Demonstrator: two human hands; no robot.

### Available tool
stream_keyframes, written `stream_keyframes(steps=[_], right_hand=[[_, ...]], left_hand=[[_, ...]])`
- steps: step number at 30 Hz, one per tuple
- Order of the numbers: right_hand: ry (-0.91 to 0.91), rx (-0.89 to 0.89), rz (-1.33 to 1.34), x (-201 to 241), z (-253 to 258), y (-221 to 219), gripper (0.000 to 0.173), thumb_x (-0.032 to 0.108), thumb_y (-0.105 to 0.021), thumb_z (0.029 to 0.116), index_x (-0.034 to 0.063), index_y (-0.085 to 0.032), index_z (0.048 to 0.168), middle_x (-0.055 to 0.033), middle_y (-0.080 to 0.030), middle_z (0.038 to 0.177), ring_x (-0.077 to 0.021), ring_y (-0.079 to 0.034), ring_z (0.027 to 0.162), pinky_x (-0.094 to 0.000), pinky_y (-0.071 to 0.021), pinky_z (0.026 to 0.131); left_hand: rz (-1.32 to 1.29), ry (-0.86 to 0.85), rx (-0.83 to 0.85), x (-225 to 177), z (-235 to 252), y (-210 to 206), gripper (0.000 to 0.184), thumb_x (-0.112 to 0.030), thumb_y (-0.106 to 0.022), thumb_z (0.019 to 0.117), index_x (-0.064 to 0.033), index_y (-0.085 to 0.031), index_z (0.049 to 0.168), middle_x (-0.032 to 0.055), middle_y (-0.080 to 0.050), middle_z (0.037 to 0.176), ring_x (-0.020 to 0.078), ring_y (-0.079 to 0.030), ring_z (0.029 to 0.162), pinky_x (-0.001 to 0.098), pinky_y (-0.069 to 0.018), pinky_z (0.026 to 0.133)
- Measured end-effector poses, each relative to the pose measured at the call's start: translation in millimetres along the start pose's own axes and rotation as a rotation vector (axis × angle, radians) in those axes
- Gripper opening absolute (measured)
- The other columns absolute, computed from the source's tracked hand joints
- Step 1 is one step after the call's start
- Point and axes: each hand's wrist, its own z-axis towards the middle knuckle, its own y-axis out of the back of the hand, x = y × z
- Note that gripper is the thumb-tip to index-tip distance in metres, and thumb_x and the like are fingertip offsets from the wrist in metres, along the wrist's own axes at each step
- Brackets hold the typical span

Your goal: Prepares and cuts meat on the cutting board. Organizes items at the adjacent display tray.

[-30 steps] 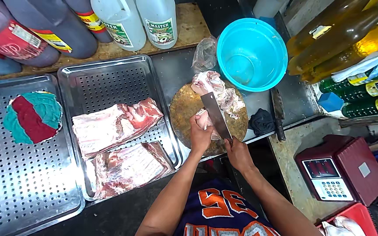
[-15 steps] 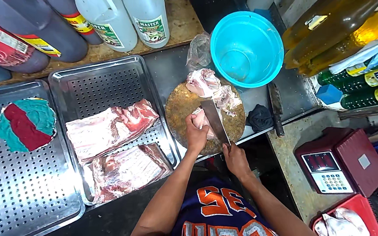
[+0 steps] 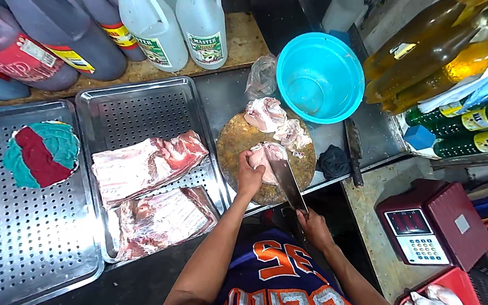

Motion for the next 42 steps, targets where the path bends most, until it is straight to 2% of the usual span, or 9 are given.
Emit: stream_keyframes(steps=[3,6,11,14,17,22,25,37,42], right_hand=[[0.042,0.096,0.079,-37,-16,9,0.043,0.042,-0.050,0.1068,0.0060,-0.072,0.113,-0.0114,-0.072,0.085,-0.0254,-0.071,0.080,-0.0496,-0.0578,0.080],[0.148,-0.007,0.110,-53,-26,24,0.044,0.045,-0.050,0.1048,0.0086,-0.074,0.107,-0.0049,-0.068,0.072,-0.0174,-0.065,0.064,-0.0428,-0.0571,0.065],[0.214,-0.210,0.111,53,2,67,0.042,0.042,-0.048,0.1062,0.0058,-0.071,0.107,-0.0038,-0.063,0.068,-0.0168,-0.062,0.060,-0.0399,-0.0544,0.059],[0.197,-0.099,0.104,112,35,80,0.042,0.042,-0.045,0.1079,0.0067,-0.069,0.107,-0.0060,-0.064,0.075,-0.0201,-0.064,0.070,-0.0422,-0.0552,0.068],[0.157,-0.055,0.088,133,64,75,0.042,0.044,-0.044,0.1083,0.0094,-0.067,0.100,-0.0064,-0.063,0.076,-0.0215,-0.065,0.073,-0.0446,-0.0538,0.071],[0.140,-0.088,0.097,123,74,62,0.043,0.046,-0.044,0.1075,0.0110,-0.067,0.098,-0.0049,-0.063,0.075,-0.0200,-0.064,0.071,-0.0433,-0.0531,0.068],[0.102,-0.054,0.133,105,78,58,0.045,0.048,-0.046,0.1073,0.0103,-0.070,0.103,-0.0066,-0.067,0.080,-0.0207,-0.067,0.076,-0.0451,-0.0558,0.074],[0.115,0.043,0.133,77,76,67,0.045,0.050,-0.048,0.1065,0.0111,-0.069,0.097,-0.0048,-0.063,0.077,-0.0180,-0.064,0.075,-0.0423,-0.0530,0.072],[0.093,0.088,0.093,56,70,73,0.045,0.051,-0.049,0.1059,0.0113,-0.071,0.103,-0.0063,-0.068,0.083,-0.0198,-0.067,0.079,-0.0445,-0.0546,0.076]], left_hand=[[0.068,0.029,0.010,0,3,3,0.060,-0.008,-0.074,0.0815,-0.0162,-0.045,0.134,0.0106,-0.069,0.112,0.0242,-0.070,0.097,0.0496,-0.0604,0.079],[0.078,0.056,0.028,0,3,6,0.060,-0.009,-0.075,0.0813,-0.0148,-0.046,0.134,0.0111,-0.070,0.109,0.0245,-0.071,0.096,0.0500,-0.0601,0.080],[0.074,0.047,0.001,-1,-5,-1,0.059,-0.013,-0.075,0.0789,-0.0143,-0.048,0.131,0.0093,-0.070,0.102,0.0225,-0.070,0.090,0.0480,-0.0597,0.076],[0.064,0.043,0.000,-2,-7,-1,0.057,-0.012,-0.075,0.0816,-0.0135,-0.048,0.132,0.0098,-0.069,0.104,0.0225,-0.070,0.091,0.0474,-0.0601,0.077],[0.058,0.041,0.006,0,-9,1,0.056,-0.009,-0.073,0.0824,-0.0132,-0.047,0.132,0.0091,-0.069,0.104,0.0217,-0.070,0.092,0.0466,-0.0599,0.078],[0.050,0.042,0.003,4,-4,3,0.053,-0.008,-0.072,0.0834,-0.0141,-0.049,0.131,0.0084,-0.070,0.102,0.0213,-0.071,0.091,0.0460,-0.0602,0.078],[0.074,0.043,0.006,4,-2,3,0.052,-0.009,-0.071,0.0841,-0.0138,-0.049,0.131,0.0085,-0.069,0.101,0.0214,-0.070,0.091,0.0463,-0.0596,0.078],[0.157,0.035,0.011,4,5,4,0.053,-0.006,-0.071,0.0811,-0.0128,-0.049,0.129,0.0101,-0.068,0.102,0.0241,-0.069,0.092,0.0493,-0.0591,0.077],[0.160,0.062,0.013,2,5,3,0.053,-0.006,-0.072,0.0818,-0.0139,-0.049,0.129,0.0098,-0.070,0.103,0.0245,-0.070,0.092,0.0503,-0.0594,0.076]])
